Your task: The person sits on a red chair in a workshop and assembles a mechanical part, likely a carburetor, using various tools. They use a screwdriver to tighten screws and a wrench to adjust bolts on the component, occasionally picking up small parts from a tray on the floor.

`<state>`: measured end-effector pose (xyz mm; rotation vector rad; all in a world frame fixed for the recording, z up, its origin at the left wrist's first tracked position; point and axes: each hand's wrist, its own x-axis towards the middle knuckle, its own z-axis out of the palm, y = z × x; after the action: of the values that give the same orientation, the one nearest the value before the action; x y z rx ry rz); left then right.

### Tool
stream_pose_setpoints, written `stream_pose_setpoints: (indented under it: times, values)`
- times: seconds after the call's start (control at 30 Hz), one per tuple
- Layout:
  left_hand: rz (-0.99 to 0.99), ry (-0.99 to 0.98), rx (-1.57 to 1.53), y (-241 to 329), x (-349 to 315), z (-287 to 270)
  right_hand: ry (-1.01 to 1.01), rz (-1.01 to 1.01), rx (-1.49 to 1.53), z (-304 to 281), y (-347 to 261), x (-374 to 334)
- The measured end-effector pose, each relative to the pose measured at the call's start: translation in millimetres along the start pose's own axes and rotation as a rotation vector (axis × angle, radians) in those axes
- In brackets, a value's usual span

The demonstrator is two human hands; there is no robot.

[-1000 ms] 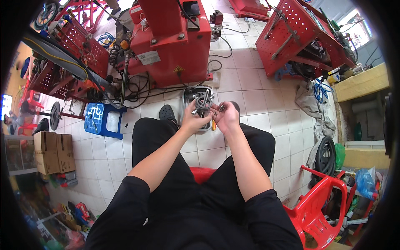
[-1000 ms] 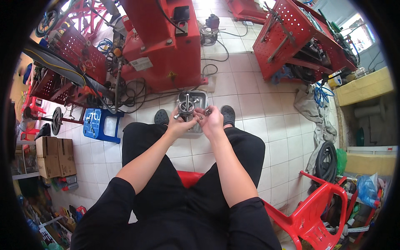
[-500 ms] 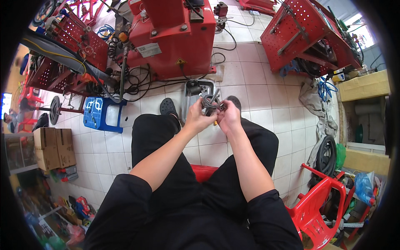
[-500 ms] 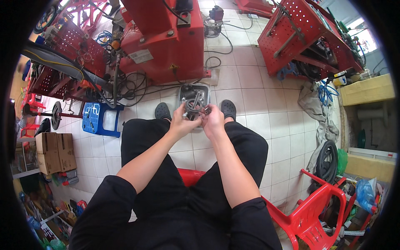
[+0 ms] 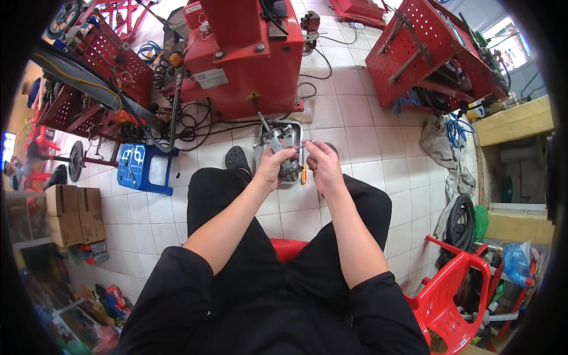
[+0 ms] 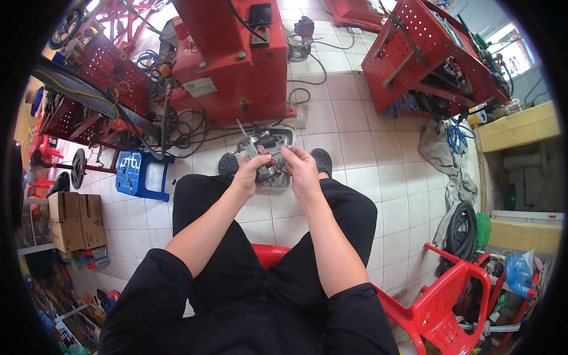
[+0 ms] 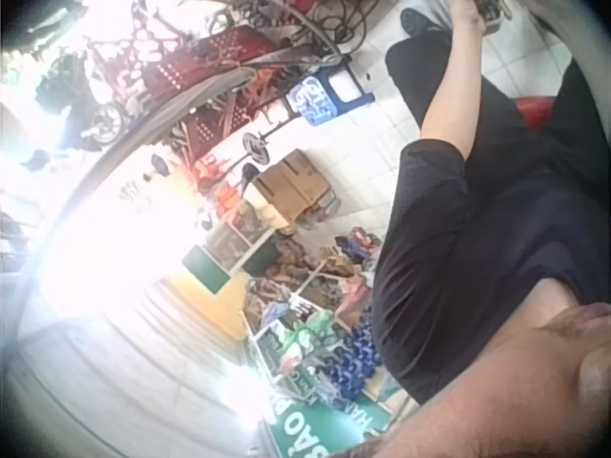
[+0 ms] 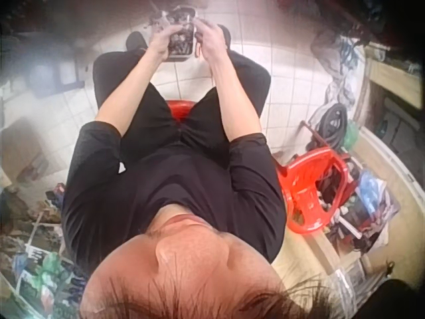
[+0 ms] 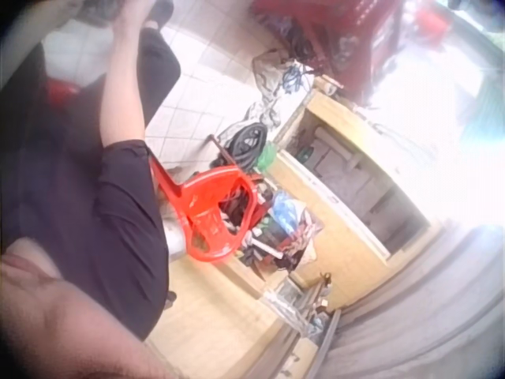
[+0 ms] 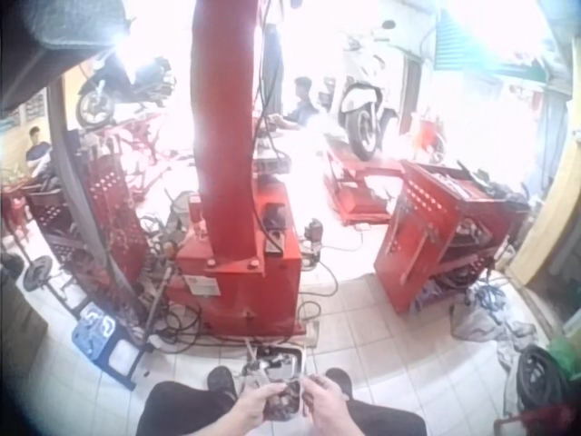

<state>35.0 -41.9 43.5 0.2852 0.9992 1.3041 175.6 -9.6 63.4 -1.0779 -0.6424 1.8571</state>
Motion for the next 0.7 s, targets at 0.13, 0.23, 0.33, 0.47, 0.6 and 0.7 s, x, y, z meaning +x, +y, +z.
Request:
stream_pose_setpoints:
  times: [0.13, 0.23, 0.33, 0.47, 0.6, 0.7]
  values:
    - [-0.096, 0.027, -0.096, 5, 1, -2, -0.078, -0.093, -0.058, 3, 3, -2]
    - [-0.078, 0.008, -0.127, 2, 4, -5, -0.074, -0.196, -0.183, 10, 2, -6]
    - [-0.084, -0.015, -0.134, 2, 5, -8, -0.062, -0.275, -0.29, 10, 6, -4]
    - [-0.145, -0.044, -0.144, 4, 4, -7, -0.053, -0.316, -0.346, 7, 9, -2]
    - [-0.156, -0.066, -0.153, 1, 6, -10, -0.057, -0.326, -0.439, 3, 7, -1]
    - [-0.179, -0.071, -0.161, -1, 9, -13, -0.089, -0.306, -0.383, 9, 2, -6]
